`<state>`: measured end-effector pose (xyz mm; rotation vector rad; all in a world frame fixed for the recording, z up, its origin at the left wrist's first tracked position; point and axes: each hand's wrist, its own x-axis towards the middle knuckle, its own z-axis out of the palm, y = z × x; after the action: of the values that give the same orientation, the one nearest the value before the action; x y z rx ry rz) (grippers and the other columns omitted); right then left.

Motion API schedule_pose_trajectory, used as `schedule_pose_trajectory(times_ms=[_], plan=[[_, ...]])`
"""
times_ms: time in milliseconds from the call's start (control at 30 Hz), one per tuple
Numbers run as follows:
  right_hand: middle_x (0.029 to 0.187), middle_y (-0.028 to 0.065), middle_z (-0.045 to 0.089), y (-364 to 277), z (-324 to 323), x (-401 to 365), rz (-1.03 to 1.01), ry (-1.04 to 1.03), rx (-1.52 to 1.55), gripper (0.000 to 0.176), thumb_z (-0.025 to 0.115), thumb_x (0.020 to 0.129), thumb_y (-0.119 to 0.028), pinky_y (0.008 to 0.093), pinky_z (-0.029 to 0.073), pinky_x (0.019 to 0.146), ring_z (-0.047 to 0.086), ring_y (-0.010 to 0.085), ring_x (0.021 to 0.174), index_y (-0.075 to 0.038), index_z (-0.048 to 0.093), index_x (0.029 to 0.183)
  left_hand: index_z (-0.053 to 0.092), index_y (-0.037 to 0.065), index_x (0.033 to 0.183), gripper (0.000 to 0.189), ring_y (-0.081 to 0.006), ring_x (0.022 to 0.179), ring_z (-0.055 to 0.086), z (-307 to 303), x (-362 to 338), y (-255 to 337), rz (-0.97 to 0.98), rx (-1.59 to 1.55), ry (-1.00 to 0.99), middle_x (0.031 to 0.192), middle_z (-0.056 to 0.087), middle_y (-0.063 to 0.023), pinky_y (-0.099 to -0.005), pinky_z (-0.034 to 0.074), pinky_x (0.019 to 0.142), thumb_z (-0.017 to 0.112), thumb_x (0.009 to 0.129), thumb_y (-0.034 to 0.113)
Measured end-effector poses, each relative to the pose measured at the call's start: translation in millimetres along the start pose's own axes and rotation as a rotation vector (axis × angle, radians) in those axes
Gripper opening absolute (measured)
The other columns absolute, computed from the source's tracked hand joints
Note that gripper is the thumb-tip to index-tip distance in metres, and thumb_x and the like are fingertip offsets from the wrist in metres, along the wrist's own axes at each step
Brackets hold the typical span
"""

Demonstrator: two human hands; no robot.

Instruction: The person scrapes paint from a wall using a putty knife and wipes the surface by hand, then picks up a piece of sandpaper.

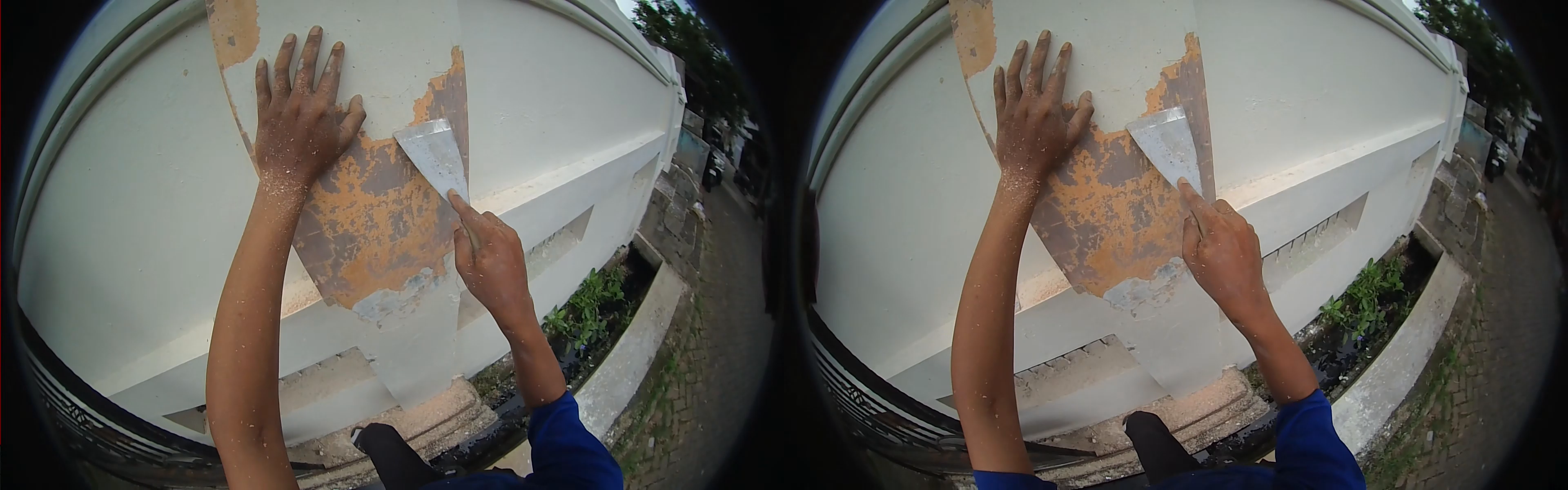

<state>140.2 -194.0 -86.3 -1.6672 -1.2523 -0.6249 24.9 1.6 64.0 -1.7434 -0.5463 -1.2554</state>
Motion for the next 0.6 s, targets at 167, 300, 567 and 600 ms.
schedule_pose_trajectory(times_ms=[167, 300, 567, 600], plan=[[0.066, 0.0129, 0.054, 0.4, -1.2, -9.3, 0.013, -0.001, 0.082, 0.048, 0.062, 0.083, -0.002, 0.0387, 0.048, 0.055, 0.055, 0.0249, 0.057, -0.005, 0.058, 0.132, 0.043, 0.026, 0.145, 0.062, -0.0223, 0.145, 0.023, -0.4, 0.2, -0.1, 0.011, 0.001, -0.005, 0.155, 0.032, 0.0, -0.0489, 0.017, 0.12, 0.056, 0.088, 0.046], [0.067, 0.0137, 0.054, -1.0, 3.3, -2.6, -0.013, 0.029, 0.052, 0.048, 0.061, 0.084, -0.002, 0.0388, 0.048, 0.055, 0.055, 0.0255, 0.056, -0.006, 0.058, 0.131, 0.042, 0.026, 0.145, 0.062, -0.0222, 0.145, 0.023, -0.1, -0.4, -0.7, 0.01, 0.002, -0.001, 0.155, 0.031, 0.0, -0.0489, 0.017, 0.12, 0.056, 0.088, 0.046], [0.068, 0.0147, 0.055, 1.3, 3.0, -10.2, 0.01, 0.006, 0.08, 0.047, 0.062, 0.084, -0.004, 0.0391, 0.049, 0.056, 0.057, 0.0265, 0.058, -0.007, 0.058, 0.131, 0.042, 0.025, 0.145, 0.061, -0.0232, 0.145, 0.023, 0.1, 0.5, -0.8, 0.01, 0.012, -0.002, 0.155, 0.031, -0.0007, -0.0495, 0.018, 0.12, 0.056, 0.089, 0.045], [0.069, 0.0147, 0.055, 0.2, 4.6, -9.1, 0.017, 0.009, 0.077, 0.047, 0.062, 0.084, -0.004, 0.0392, 0.049, 0.056, 0.057, 0.0267, 0.059, -0.007, 0.058, 0.131, 0.042, 0.025, 0.145, 0.061, -0.0233, 0.145, 0.023, -0.3, -0.5, -0.2, 0.013, 0.009, -0.005, 0.155, 0.031, -0.0008, -0.0496, 0.018, 0.12, 0.056, 0.089, 0.045]])
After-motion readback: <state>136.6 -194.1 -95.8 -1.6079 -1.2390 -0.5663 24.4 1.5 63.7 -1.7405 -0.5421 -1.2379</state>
